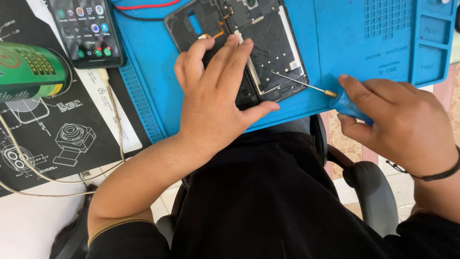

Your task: The person uses a blue electric screwdriver to remove screws from a disassembled smartphone placed on a blue work mat. They then switch to a small metal tool to adjust or remove components near the camera module area.

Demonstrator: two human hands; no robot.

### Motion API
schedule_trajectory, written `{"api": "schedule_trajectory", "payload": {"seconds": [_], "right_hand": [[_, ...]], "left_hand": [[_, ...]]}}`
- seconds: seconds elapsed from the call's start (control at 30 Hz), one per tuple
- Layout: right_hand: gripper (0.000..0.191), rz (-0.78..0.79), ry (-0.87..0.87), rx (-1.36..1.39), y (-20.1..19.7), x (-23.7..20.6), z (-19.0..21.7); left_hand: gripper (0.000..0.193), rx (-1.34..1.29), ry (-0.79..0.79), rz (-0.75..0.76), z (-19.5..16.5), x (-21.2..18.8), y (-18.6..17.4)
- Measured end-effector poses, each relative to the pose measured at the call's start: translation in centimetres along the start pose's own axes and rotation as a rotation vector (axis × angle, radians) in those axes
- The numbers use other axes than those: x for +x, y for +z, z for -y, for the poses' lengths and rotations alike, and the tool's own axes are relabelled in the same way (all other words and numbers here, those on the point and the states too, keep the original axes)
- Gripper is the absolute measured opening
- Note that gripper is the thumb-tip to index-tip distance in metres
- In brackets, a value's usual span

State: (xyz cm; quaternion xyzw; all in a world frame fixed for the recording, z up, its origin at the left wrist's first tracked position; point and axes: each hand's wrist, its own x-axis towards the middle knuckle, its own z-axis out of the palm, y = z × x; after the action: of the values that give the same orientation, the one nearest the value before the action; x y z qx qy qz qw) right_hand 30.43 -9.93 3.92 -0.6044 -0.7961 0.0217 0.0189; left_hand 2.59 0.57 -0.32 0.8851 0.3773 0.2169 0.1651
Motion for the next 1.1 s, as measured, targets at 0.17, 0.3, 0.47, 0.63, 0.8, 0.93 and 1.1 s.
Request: {"api": "schedule_trajectory", "payload": {"seconds": [0.17, 0.3, 0.47, 0.63, 0.8, 0.93, 1.1], "right_hand": [[0.058, -0.021, -0.002, 0.014, -0.1, 0.2, 0.6], [0.057, -0.005, 0.025, 0.011, -0.1, 0.2, 0.8], [0.058, -0.019, 0.008, 0.006, 0.1, 0.0, 0.8], [0.058, -0.044, -0.003, 0.011, 0.3, -0.1, 0.6], [0.061, -0.015, 0.030, 0.115, 0.4, 0.2, 0.1], [0.062, -0.006, 0.006, 0.175, -0.3, 0.4, -0.8], [0.061, 0.014, -0.075, 0.186, -0.9, 0.5, -1.7]], "left_hand": [[0.096, -0.005, -0.004, 0.005, 0.1, -0.1, 0.1], [0.095, -0.003, 0.000, -0.008, 0.1, -0.3, 0.2], [0.094, -0.002, 0.005, -0.013, 0.0, -0.1, 0.1], [0.087, -0.012, 0.003, -0.014, 0.1, -0.2, 0.2], [0.075, -0.056, -0.005, -0.020, -0.2, -0.4, -0.5], [0.058, -0.091, 0.079, -0.021, -0.3, 0.7, -2.2], [0.033, -0.225, 0.268, 0.054, 0.4, 1.8, -1.9]]}}
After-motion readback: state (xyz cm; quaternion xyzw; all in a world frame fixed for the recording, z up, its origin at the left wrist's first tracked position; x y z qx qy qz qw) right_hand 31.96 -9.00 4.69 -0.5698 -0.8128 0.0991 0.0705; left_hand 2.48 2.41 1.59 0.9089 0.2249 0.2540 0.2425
